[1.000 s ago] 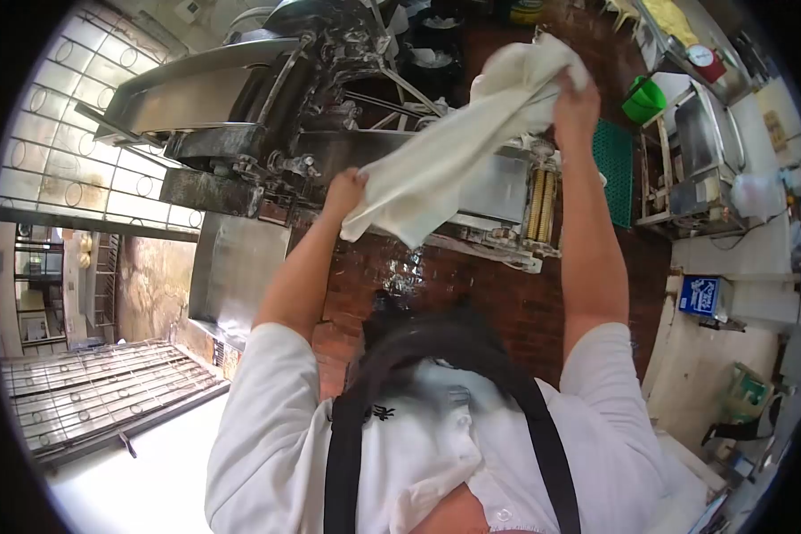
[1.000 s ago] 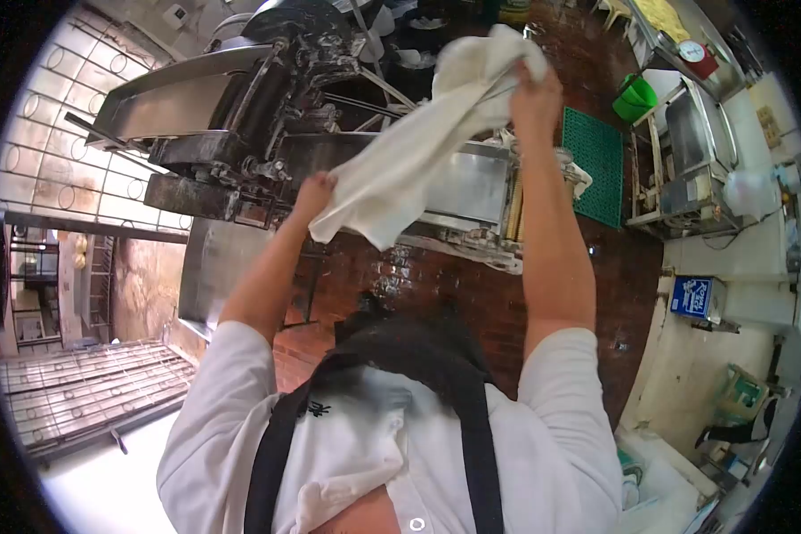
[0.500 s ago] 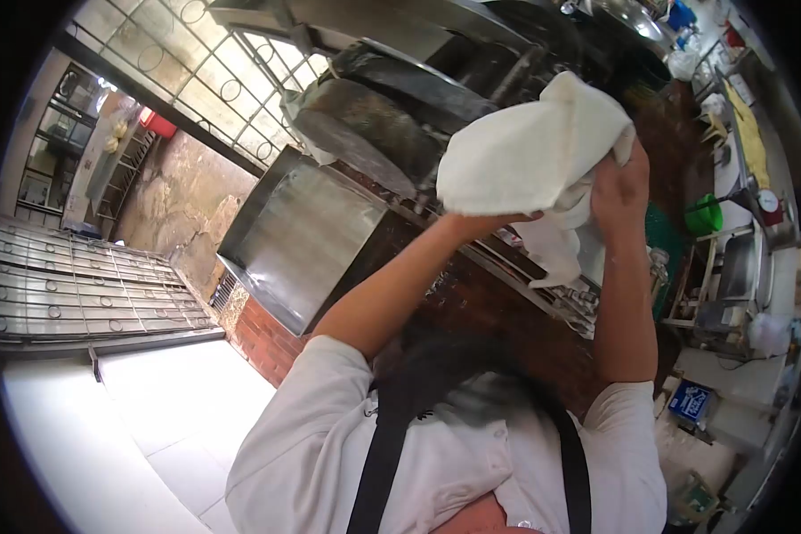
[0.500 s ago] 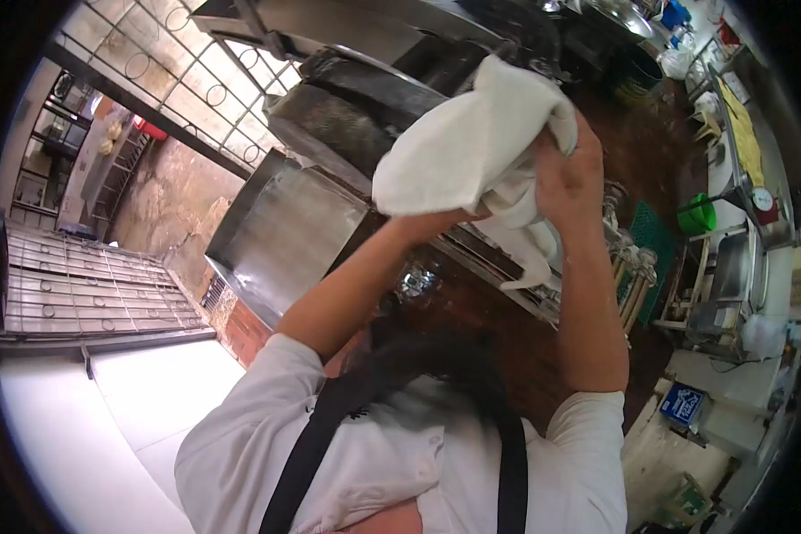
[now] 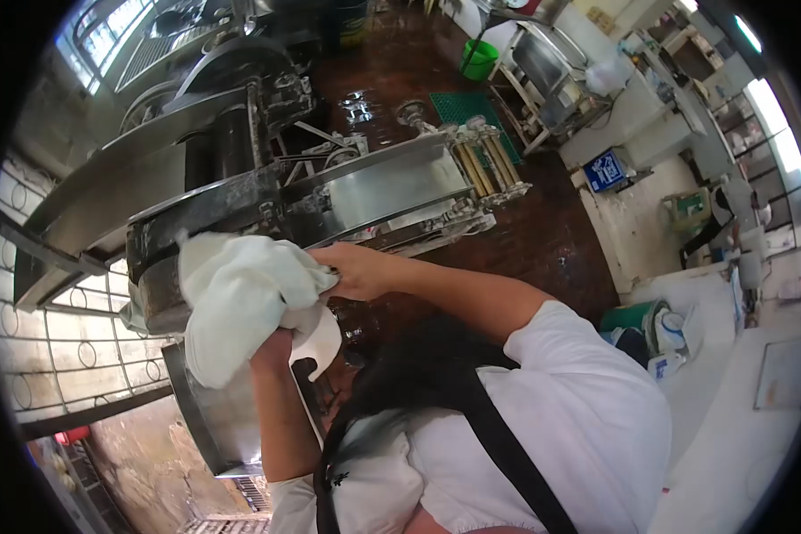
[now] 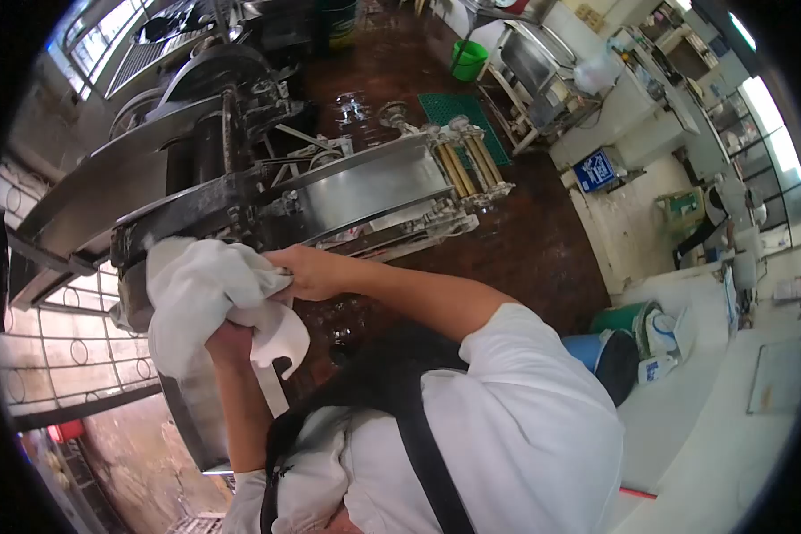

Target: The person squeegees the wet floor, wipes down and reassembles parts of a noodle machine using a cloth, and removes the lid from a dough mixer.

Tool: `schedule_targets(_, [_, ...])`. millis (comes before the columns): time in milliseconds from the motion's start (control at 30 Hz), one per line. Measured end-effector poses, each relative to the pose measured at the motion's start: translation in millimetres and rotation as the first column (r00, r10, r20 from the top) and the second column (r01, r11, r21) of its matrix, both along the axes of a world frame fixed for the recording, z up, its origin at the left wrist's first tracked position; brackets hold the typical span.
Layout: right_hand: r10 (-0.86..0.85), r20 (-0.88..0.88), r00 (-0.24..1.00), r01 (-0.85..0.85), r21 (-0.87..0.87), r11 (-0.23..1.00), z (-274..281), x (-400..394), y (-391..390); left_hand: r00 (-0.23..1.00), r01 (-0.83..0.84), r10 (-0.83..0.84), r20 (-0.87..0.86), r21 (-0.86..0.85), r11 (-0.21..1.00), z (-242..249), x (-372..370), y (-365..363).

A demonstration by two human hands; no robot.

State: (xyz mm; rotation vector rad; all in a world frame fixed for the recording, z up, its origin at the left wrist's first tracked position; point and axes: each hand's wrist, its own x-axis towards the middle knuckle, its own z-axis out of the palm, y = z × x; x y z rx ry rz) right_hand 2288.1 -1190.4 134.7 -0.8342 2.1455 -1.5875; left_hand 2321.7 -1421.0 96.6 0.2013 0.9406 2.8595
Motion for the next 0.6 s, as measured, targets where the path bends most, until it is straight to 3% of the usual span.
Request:
schedule_targets(33, [-0.072, 0.043, 0.997, 0.074, -0.049, 0.996, -9.6, 3.1, 14.4, 0.993, -0.103, 0.074, -0.095, -0.346, 0.933, -20.0, -6.8, -0.4])
schedule_targets(67, [-0.137, 0.09, 0.986, 0.146, -0.095, 0.985, -18.4, 6.5, 28.9, 0.97, -0.225, 0.112, -0.214, -0.632, 0.741, -29.8, -15.3, 3.9])
schedule_targets(167, [-0.349, 0.167, 0.922, 0.379, -0.207, 0.902, -33.9, 20.6, 82.1, 0.984, 0.012, 0.091, 0.151, -0.569, 0.823, -13.8, -21.8, 43.3])
schedule_targets(200, [-0.416, 0.188, 0.89, 0.452, -0.241, 0.859, -35.6, 27.6, 101.3, 0.98, 0.071, 0.04, 0.196, -0.523, 0.849, 0.4, -19.3, 69.0])
schedule_targets(300, [-0.53, 0.276, 0.802, 0.582, -0.164, 0.796, -17.7, 51.2, 176.8, 0.95, 0.252, -0.152, 0.274, -0.379, 0.89, 16.1, -31.8, 143.3])
schedule_targets(367, [-0.628, 0.2, 0.752, 0.657, -0.303, 0.691, -28.0, 75.8, 233.3, 0.914, 0.344, -0.257, 0.313, -0.266, 0.901, 36.1, -32.7, 202.5])
schedule_targets(400, [-0.675, 0.167, 0.719, 0.679, -0.374, 0.631, -32.6, 89.7, 263.5, 0.906, 0.403, -0.361, 0.221, -0.191, 0.895, 34.5, -36.2, 228.4])
schedule_targets(500, [-0.619, 0.518, 0.591, 0.791, -0.522, 0.319, -37.9, 144.2, 352.4, 0.929, 0.277, -0.371, -0.015, -0.635, 0.721, 20.4, -17.4, 333.0])
schedule_targets(533, [-0.602, 0.581, 0.548, 0.801, -0.572, 0.177, -42.4, 161.0, 381.2, 0.891, 0.351, -0.451, 0.06, -0.721, 0.598, -6.9, -11.3, 364.2])
schedule_targets(600, [-0.658, 0.504, 0.56, 0.763, -0.624, 0.17, -49.9, 202.2, 450.2, 0.79, 0.456, -0.571, 0.224, -0.838, 0.301, -61.2, -9.3, 427.5])
